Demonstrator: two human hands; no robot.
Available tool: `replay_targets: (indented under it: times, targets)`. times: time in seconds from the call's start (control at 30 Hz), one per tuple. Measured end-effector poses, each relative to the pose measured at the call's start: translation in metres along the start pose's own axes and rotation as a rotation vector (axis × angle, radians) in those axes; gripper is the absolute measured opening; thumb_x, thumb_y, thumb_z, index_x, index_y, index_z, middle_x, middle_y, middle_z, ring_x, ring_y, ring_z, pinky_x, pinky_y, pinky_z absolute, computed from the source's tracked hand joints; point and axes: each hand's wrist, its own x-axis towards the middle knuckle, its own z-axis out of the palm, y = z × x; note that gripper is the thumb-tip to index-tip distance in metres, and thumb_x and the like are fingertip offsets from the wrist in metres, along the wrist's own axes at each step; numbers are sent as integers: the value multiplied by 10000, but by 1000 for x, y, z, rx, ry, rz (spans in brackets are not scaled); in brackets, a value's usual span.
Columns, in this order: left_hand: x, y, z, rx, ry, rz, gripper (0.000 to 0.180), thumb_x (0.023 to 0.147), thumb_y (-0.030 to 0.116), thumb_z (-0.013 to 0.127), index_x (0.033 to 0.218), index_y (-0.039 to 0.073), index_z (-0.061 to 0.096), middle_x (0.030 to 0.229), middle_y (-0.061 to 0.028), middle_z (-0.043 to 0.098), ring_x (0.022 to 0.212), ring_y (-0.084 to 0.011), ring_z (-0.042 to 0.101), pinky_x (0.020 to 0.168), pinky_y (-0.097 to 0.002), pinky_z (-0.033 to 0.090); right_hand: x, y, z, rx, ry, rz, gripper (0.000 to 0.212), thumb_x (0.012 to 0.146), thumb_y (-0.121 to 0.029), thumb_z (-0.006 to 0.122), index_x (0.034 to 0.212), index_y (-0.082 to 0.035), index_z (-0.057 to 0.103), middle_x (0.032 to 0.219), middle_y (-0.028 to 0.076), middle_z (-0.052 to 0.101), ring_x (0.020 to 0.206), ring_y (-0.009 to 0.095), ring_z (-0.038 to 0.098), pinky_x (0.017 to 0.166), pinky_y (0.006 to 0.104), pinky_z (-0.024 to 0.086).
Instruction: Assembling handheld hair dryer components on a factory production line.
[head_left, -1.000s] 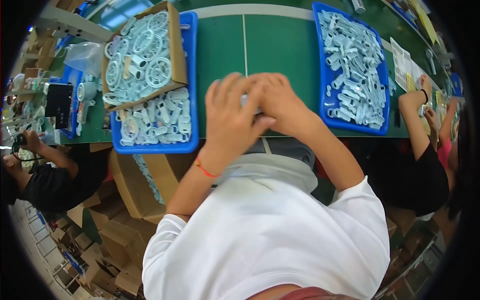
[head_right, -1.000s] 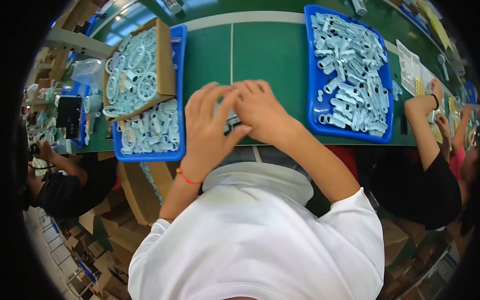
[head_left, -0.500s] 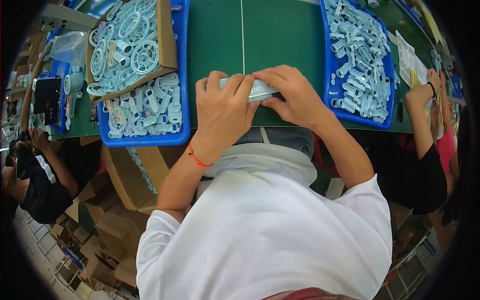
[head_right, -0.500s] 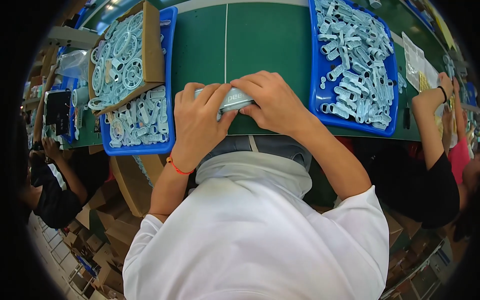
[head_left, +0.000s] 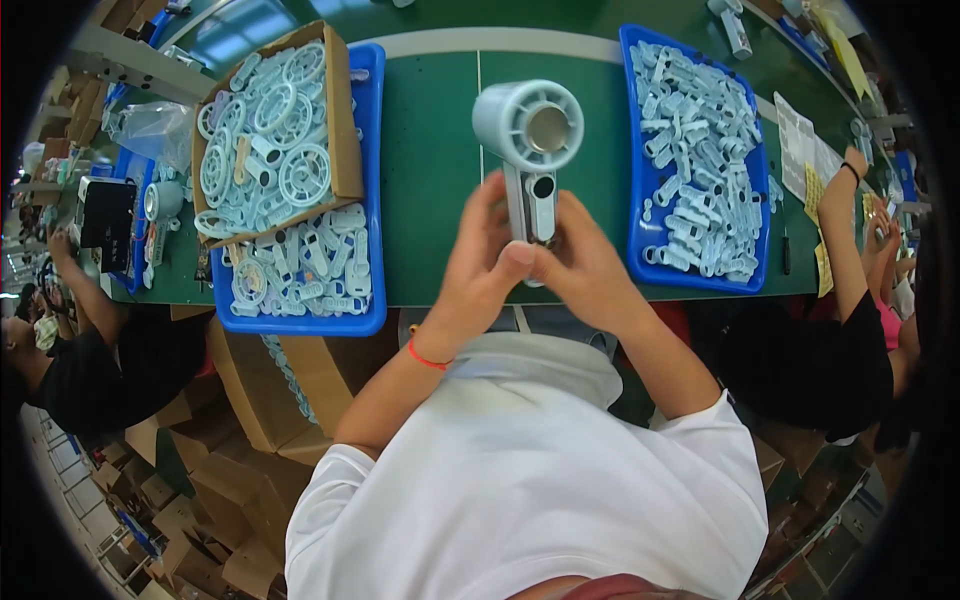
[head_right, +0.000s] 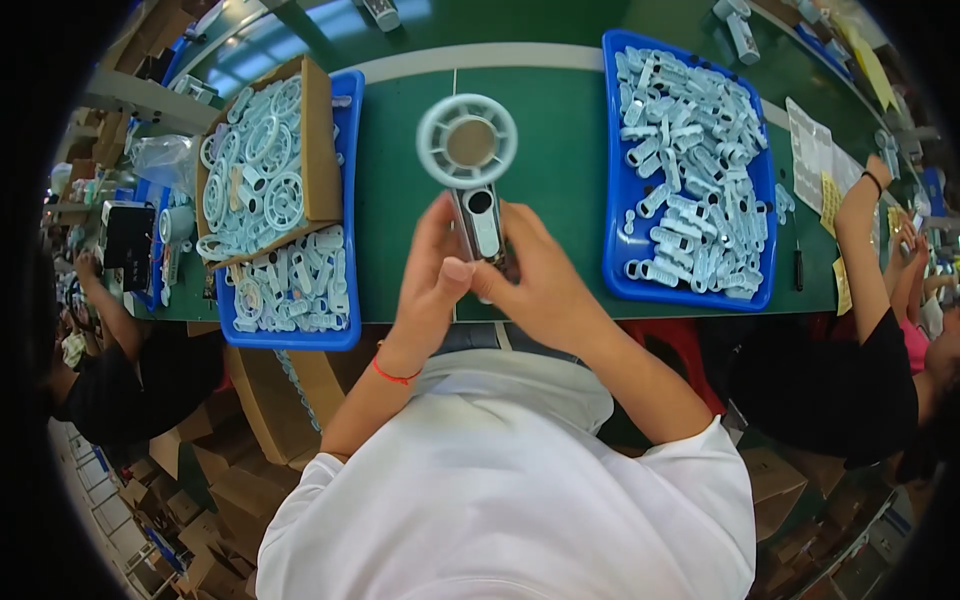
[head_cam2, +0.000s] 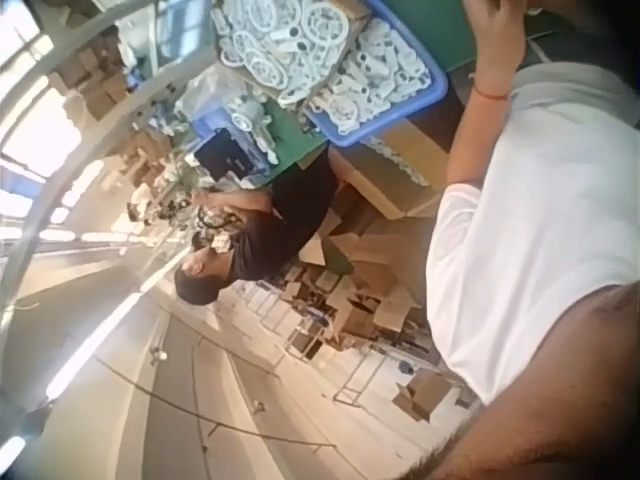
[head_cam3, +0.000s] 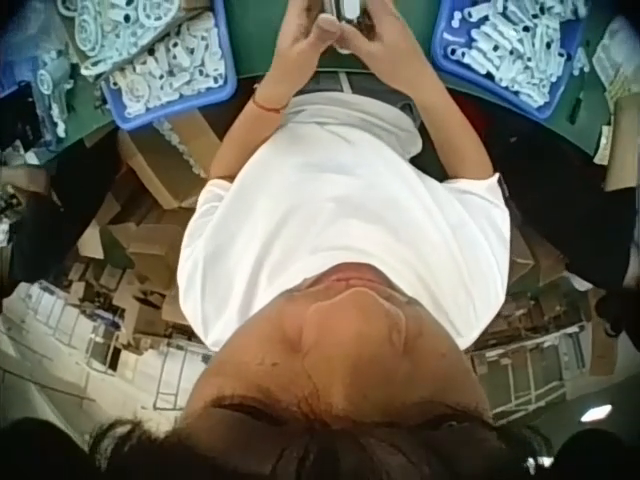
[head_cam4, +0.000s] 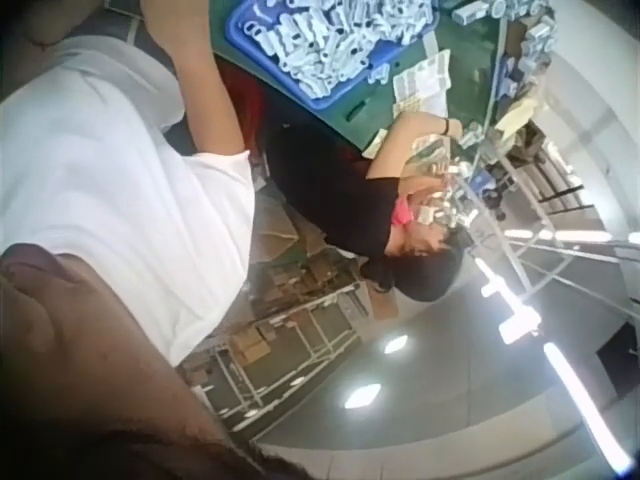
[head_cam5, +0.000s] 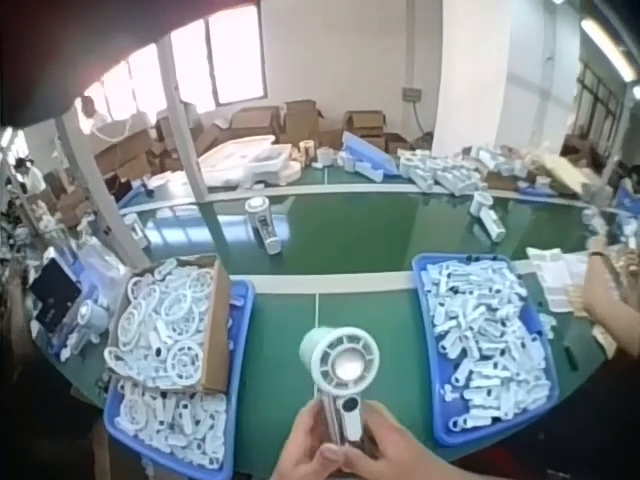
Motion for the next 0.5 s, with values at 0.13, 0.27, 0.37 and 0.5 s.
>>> replay_targets:
  times: [0.13,0.27,0.37,0.5]
  targets:
    - [27,16,12,117,9,-192,536,814,183,628,1225,-55,380,1062,-132,528,983,-174,537,786,-287,453,2,-26,-35,-755,39,-124,494,776,-173,659,1207,-17,477,1180,152,506,1004,268,548,809,328,450]
    - [60,0,7,325,43,-59,543,753,166,679,1188,-56,441,995,-126,556,751,-160,590,619,-250,484,24,-30,-131,-1313,499,-228,361,746,-135,658,1091,-82,568,1040,140,560,894,298,575,754,362,461]
    - [86,6,14,426,100,34,562,725,184,702,1180,-46,465,996,-133,556,744,-161,593,614,-252,486,30,-7,-149,-1442,535,-82,310,731,-37,625,1032,-73,558,952,156,544,873,358,553,736,411,455]
    - [128,26,32,281,82,-67,643,699,228,728,1209,-43,444,1025,-148,541,836,-180,578,677,-289,486,25,12,-153,-1255,570,-317,287,746,59,547,1021,-24,550,946,173,522,831,360,556,725,411,460]
